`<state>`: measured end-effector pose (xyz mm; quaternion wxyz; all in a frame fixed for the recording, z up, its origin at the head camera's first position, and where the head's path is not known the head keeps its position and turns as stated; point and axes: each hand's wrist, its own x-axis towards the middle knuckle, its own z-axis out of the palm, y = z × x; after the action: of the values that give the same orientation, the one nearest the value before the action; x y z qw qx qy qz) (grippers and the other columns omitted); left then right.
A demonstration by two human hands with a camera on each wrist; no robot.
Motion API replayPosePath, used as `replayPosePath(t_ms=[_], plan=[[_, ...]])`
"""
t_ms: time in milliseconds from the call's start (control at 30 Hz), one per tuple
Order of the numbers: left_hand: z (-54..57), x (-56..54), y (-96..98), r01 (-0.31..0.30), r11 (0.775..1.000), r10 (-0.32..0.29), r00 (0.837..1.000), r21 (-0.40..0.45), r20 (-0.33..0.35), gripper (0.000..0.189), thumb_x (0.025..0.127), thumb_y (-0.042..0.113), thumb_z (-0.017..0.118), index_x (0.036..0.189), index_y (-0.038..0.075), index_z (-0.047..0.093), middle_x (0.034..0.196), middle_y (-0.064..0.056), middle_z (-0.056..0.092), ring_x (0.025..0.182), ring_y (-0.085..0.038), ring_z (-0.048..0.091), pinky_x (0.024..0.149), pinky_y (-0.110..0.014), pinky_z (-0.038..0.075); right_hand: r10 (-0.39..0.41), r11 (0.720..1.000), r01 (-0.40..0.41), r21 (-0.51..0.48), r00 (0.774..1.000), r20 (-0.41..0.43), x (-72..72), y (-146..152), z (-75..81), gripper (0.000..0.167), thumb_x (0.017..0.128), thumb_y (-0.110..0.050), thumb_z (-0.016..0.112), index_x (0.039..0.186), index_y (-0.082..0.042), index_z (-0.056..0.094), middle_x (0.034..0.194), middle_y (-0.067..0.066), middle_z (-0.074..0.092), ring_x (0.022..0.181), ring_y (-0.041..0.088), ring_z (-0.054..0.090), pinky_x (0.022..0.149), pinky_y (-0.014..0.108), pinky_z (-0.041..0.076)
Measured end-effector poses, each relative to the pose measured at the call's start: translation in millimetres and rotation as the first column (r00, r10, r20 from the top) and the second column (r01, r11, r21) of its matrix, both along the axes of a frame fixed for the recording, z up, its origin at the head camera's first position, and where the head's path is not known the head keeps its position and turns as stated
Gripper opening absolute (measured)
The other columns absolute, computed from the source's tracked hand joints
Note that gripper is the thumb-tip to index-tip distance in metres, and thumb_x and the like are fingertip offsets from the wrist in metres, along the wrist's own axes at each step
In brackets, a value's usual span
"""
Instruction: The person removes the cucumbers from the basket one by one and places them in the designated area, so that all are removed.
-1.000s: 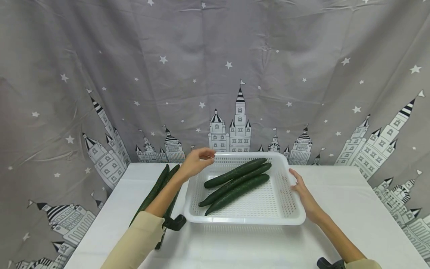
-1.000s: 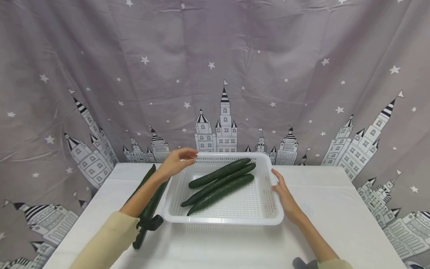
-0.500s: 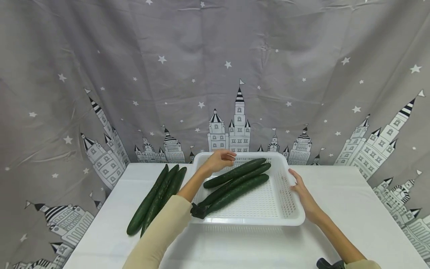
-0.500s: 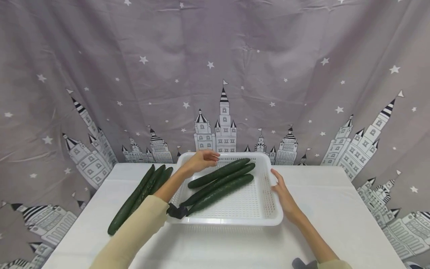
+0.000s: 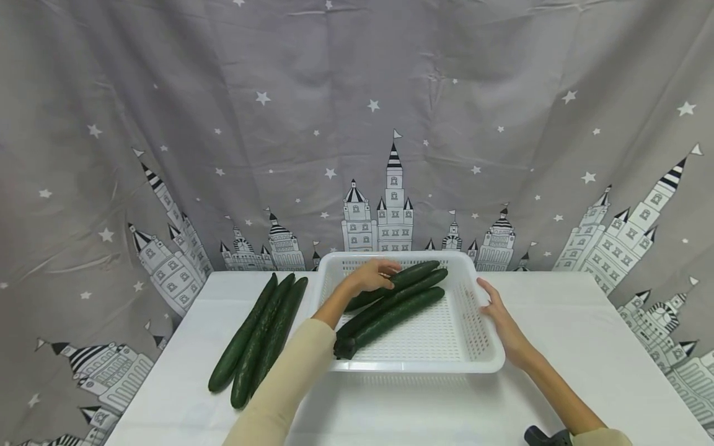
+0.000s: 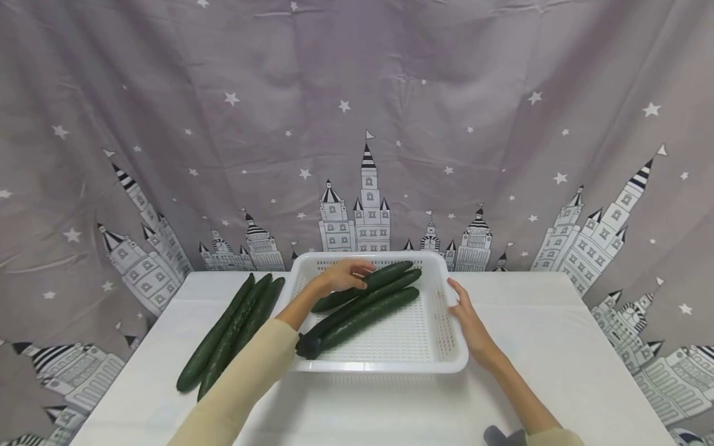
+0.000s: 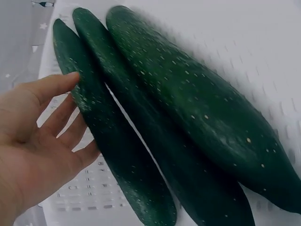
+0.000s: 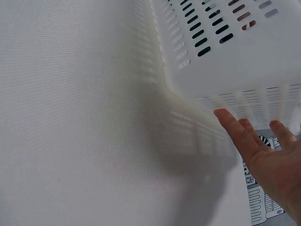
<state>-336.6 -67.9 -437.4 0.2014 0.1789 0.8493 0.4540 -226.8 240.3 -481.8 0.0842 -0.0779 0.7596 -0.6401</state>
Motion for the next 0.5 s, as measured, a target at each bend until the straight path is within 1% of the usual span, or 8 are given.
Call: replayPosePath(t_ms=[167, 333, 500], plan=[[-5.4, -1.1, 0.1, -0.006, 0.999, 0.006, 1.0, -0.047, 0.0, 0.05, 0.093, 0.0, 0.066, 0.141, 0.011, 0.058, 0.144, -0.014, 0.053, 0.135, -0.031, 0.045, 0.105, -0.048, 0.042, 0.0, 1.0, 0.0, 0.002, 1.0, -0.003, 0.6, -0.1, 1.0, 0.067, 0.101, -0.02, 0.028, 0.161, -0.021, -0.002, 0.162, 0.025, 0.001, 0.141, 0.055, 0.021, 0.101, 0.061, 0.04], [-8.8, -2.2, -0.4, -0.008, 1.0, 0.008, 1.0, -0.02, -0.011, 0.049, 0.093, -0.001, 0.066, 0.14, 0.01, 0.059, 0.142, -0.014, 0.054, 0.134, -0.029, 0.047, 0.104, -0.047, 0.043, 0.002, 1.0, -0.002, 0.0, 1.0, -0.01, 0.8, -0.1, 1.6, 0.066, 0.101, -0.02, 0.027, 0.161, -0.02, -0.002, 0.162, 0.026, 0.001, 0.141, 0.056, 0.021, 0.101, 0.061, 0.04], [-10.2, -2.4, 0.0, -0.007, 0.999, 0.008, 1.0, 0.034, -0.023, 0.049, 0.093, -0.003, 0.064, 0.14, 0.01, 0.058, 0.143, -0.014, 0.053, 0.135, -0.03, 0.046, 0.105, -0.048, 0.042, -0.003, 1.0, 0.003, 0.008, 1.0, -0.007, 0.6, -0.3, 1.6, 0.066, 0.101, -0.02, 0.027, 0.161, -0.021, -0.002, 0.162, 0.026, 0.001, 0.141, 0.055, 0.022, 0.101, 0.06, 0.041]])
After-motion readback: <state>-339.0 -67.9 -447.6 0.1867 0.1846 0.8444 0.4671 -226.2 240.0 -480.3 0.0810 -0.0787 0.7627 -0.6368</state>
